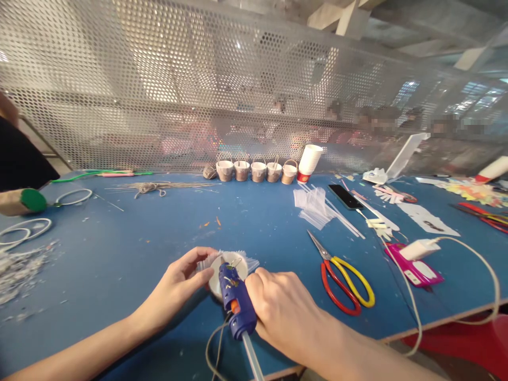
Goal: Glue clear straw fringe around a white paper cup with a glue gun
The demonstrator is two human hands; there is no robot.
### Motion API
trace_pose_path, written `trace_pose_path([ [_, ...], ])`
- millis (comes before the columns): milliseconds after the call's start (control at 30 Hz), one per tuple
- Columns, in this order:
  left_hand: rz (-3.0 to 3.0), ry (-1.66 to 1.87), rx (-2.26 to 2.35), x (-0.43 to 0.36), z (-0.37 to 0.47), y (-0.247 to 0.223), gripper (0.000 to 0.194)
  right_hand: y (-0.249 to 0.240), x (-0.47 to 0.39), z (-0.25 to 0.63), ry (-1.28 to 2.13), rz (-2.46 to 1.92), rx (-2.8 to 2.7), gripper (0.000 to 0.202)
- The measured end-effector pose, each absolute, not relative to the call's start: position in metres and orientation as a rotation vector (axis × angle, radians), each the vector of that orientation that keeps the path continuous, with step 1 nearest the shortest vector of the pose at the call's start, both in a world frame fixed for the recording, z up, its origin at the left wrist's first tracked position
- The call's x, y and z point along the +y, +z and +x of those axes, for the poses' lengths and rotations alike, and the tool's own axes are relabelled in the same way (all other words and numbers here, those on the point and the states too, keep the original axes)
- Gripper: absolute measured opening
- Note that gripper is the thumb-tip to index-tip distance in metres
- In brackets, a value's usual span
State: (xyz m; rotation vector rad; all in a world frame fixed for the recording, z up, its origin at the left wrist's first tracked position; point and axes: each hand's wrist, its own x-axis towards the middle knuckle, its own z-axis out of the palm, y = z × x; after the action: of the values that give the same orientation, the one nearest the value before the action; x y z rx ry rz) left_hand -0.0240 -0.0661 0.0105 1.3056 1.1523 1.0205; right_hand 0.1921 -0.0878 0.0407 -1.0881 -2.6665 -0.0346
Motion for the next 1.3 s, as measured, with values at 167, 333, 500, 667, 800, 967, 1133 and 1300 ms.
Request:
trace_pose_path([
  [167,1.324,1.015,1.157,-0.067,-0.024,0.011,0.024,0.04,-0.088,0.189,-0.018,-1.065,-2.707,0.01],
  [333,1.325,1.018,1.181,-0.068,-0.023,0.014,0.026,0.038,-0.088,0.191,-0.075,-1.102,-2.705,0.011],
  [500,1.339,1.009,1.195,-0.068,-0.023,0.015,0.026,0.038,-0.09,0.191,-0.114,-1.164,-2.681,0.015],
  [667,1.34,1.014,1.184,-0.068,-0.023,0.015,0.025,0.039,-0.091,0.189,-0.129,-1.19,-2.684,0.017],
  [800,1.338,1.025,1.167,-0.068,-0.023,0.015,0.023,0.04,-0.092,0.187,-0.109,-1.131,-2.687,0.014],
  [967,1.335,1.016,1.179,-0.069,-0.022,0.015,0.026,0.04,-0.093,0.185,-0.118,-1.058,-2.658,0.009],
  [1133,1.359,1.025,1.199,-0.069,-0.023,0.015,0.023,0.038,-0.093,0.185,-0.196,-1.116,-2.655,0.015],
  [1300,1.368,1.023,1.217,-0.069,-0.022,0.015,0.025,0.039,-0.098,0.183,-0.3,-1.129,-2.612,0.022],
])
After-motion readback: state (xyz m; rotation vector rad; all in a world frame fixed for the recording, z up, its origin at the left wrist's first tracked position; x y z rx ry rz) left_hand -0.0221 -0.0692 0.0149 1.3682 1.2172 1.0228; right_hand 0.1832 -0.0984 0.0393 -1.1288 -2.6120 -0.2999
